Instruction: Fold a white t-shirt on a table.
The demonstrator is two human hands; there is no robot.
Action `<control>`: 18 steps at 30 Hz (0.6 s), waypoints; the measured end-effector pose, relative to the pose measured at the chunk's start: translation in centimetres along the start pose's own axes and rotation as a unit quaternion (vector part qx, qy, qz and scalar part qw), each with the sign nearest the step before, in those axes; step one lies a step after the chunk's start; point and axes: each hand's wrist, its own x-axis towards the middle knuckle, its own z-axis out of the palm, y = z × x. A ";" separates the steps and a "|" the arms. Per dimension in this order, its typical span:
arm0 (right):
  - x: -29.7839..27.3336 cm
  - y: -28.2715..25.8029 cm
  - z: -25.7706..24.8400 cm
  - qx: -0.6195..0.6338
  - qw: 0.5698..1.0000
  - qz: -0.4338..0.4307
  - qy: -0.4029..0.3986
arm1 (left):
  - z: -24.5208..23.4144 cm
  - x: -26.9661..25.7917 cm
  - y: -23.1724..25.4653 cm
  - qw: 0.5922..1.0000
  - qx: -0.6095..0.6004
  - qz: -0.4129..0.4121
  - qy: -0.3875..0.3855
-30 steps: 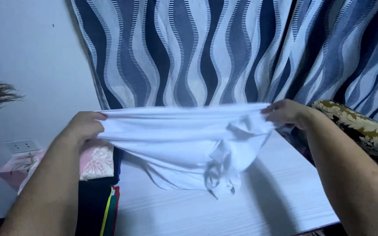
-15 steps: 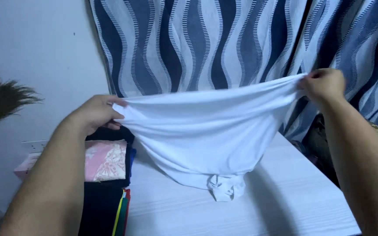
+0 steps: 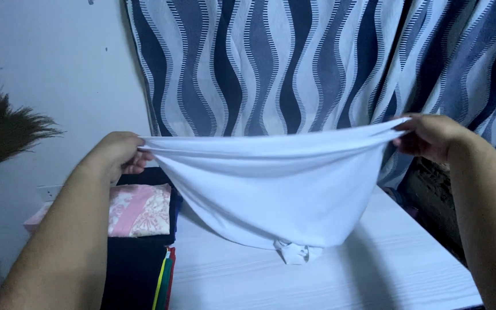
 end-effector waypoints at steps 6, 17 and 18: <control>1.9 0.5 -1.1 0.137 0.990 -0.035 -0.016 | 0.3 1.4 -1.1 0.987 -0.156 -0.022 -0.001; 4.0 3.8 -1.1 -0.115 0.984 0.028 0.132 | 0.9 -0.2 -0.7 0.980 0.078 0.122 0.139; 4.5 4.6 -1.2 -0.141 0.980 0.034 0.134 | 0.9 0.1 -1.1 0.962 0.146 0.153 0.173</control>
